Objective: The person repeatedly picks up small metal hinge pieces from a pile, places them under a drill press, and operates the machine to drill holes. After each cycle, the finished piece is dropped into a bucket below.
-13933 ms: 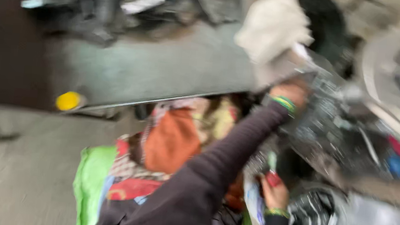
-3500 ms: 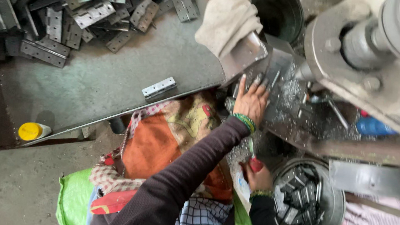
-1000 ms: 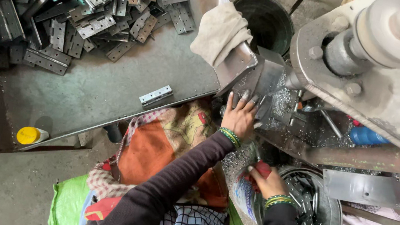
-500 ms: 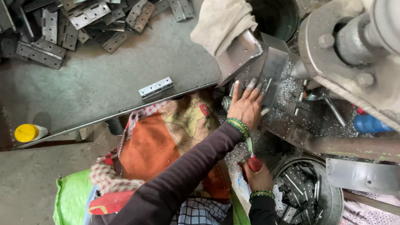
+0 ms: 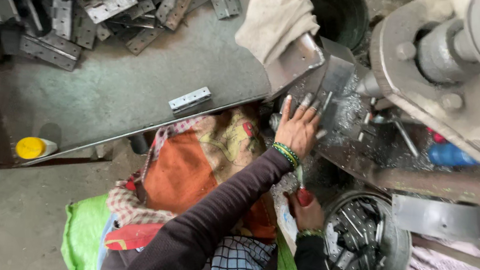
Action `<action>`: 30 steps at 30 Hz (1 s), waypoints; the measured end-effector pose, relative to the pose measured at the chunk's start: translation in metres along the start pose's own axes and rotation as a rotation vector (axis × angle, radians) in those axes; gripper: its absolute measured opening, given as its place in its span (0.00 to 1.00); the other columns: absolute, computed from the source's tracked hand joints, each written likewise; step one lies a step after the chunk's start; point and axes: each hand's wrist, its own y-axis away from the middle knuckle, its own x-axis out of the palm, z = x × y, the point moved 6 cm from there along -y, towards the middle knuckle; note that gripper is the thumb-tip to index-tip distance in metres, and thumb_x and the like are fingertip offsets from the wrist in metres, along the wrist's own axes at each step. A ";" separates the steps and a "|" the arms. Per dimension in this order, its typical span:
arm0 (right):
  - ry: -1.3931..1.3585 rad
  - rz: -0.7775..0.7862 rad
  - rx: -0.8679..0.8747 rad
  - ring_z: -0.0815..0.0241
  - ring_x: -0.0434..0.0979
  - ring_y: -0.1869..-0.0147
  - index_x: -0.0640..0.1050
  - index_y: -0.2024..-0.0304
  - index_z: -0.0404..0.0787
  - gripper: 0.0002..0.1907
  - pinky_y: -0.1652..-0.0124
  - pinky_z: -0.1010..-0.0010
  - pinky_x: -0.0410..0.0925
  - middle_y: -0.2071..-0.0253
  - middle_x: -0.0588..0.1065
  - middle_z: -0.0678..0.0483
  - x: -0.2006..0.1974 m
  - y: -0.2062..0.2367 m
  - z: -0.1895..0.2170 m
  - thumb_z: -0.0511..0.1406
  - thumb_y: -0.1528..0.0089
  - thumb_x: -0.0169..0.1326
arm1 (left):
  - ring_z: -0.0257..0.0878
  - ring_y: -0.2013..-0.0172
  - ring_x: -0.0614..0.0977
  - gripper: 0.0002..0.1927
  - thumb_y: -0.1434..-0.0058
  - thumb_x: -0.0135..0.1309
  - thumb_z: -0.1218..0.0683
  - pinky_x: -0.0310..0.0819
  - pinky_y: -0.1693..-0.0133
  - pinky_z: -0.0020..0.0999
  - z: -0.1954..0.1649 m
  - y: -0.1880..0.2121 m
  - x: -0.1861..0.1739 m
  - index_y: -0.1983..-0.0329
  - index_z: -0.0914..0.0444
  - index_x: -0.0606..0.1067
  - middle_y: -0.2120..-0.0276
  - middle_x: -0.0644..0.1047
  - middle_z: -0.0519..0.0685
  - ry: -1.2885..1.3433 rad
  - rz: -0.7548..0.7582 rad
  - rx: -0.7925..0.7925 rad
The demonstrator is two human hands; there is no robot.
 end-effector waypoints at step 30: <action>0.066 0.135 0.046 0.50 0.84 0.61 0.83 0.56 0.43 0.31 0.56 0.60 0.73 0.62 0.84 0.48 -0.041 -0.009 -0.006 0.60 0.45 0.60 | 0.45 0.27 0.61 0.26 0.33 0.38 0.55 0.30 0.27 0.61 0.003 -0.046 0.040 0.32 0.59 0.70 0.29 0.65 0.52 -0.084 0.054 -0.021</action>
